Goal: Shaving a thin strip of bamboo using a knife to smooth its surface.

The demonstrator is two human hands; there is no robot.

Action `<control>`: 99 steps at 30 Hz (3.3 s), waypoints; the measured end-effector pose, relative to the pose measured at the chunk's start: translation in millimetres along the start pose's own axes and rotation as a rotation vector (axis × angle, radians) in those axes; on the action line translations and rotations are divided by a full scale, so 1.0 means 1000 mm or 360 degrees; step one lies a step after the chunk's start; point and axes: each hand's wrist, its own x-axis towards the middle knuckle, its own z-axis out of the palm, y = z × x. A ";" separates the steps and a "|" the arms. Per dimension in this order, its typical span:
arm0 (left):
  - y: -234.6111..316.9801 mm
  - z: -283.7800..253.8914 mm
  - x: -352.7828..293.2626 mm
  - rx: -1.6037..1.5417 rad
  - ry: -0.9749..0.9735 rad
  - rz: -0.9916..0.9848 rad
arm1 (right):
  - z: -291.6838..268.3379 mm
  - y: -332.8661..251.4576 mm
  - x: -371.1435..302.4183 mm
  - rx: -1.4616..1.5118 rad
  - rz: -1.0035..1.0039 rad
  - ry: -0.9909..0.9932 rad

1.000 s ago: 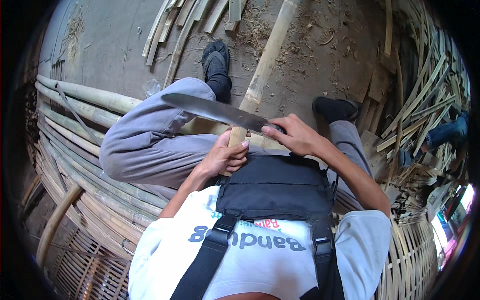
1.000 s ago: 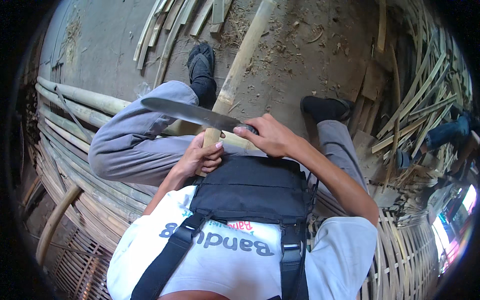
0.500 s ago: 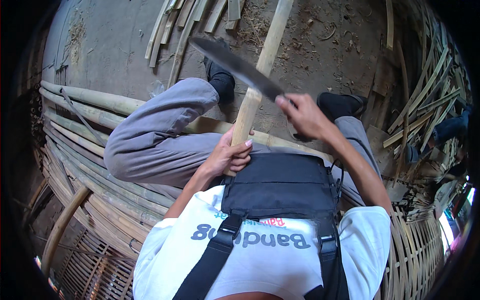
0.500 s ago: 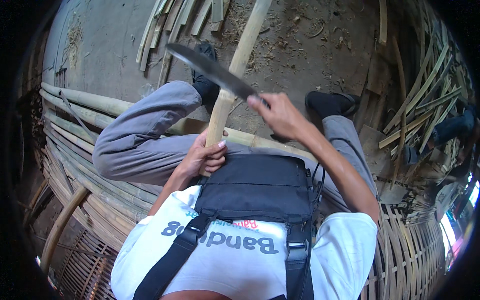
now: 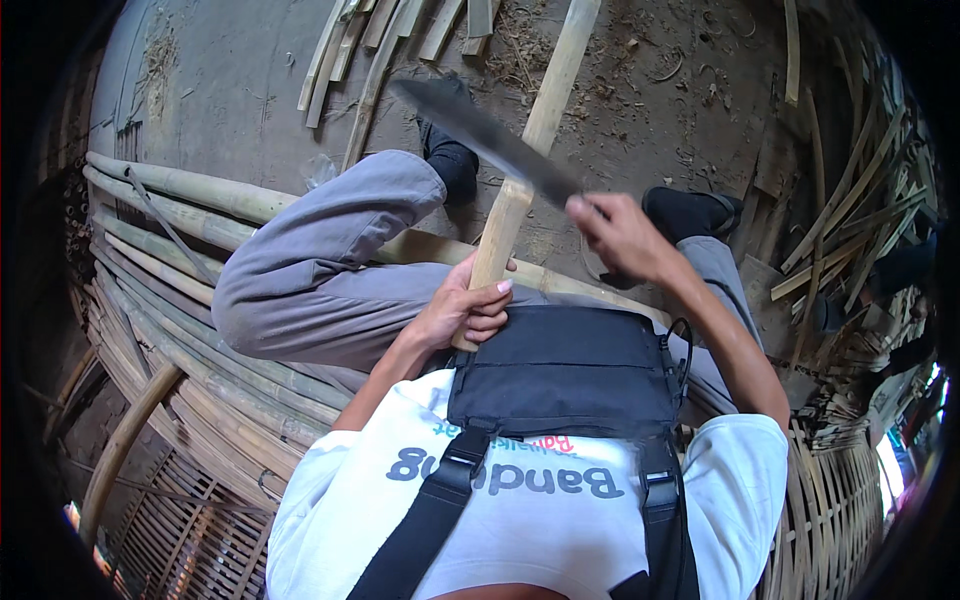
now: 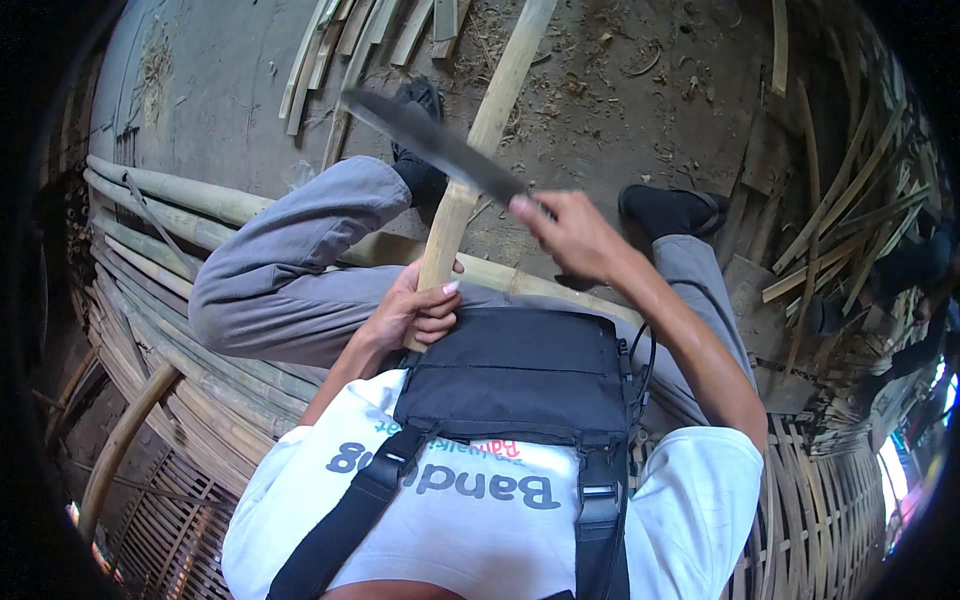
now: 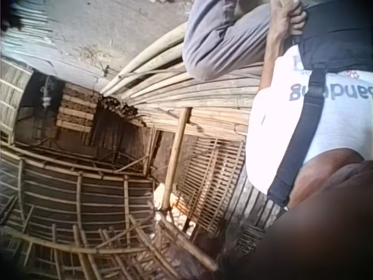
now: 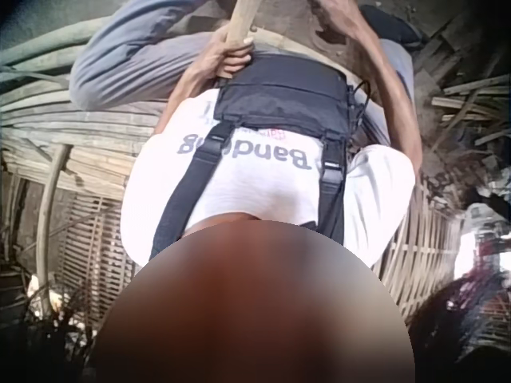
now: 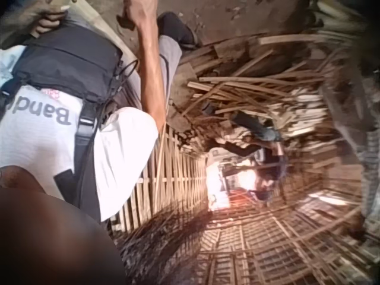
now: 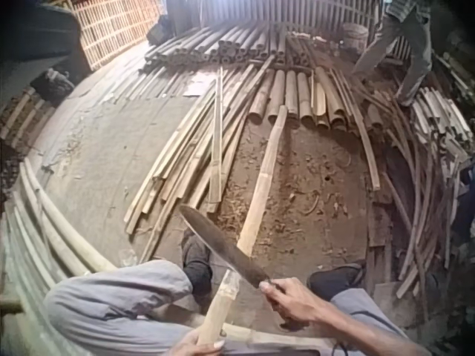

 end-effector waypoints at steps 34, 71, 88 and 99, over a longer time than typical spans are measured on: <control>-0.002 -0.005 -0.001 -0.0103 -0.0083 -0.0029 | 0.005 0.000 -0.008 -0.0019 0.0000 0.0059; 0.000 -0.011 0.002 -0.0232 -0.0177 -0.0079 | 0.018 0.000 -0.013 -0.0269 -0.0301 -0.0032; -0.001 -0.013 0.005 -0.0505 -0.0291 -0.0126 | 0.013 -0.004 -0.015 0.0400 0.0209 0.0152; -0.007 -0.013 0.001 -0.0427 -0.0224 -0.0113 | 0.012 -0.004 -0.018 0.0287 0.0167 0.0013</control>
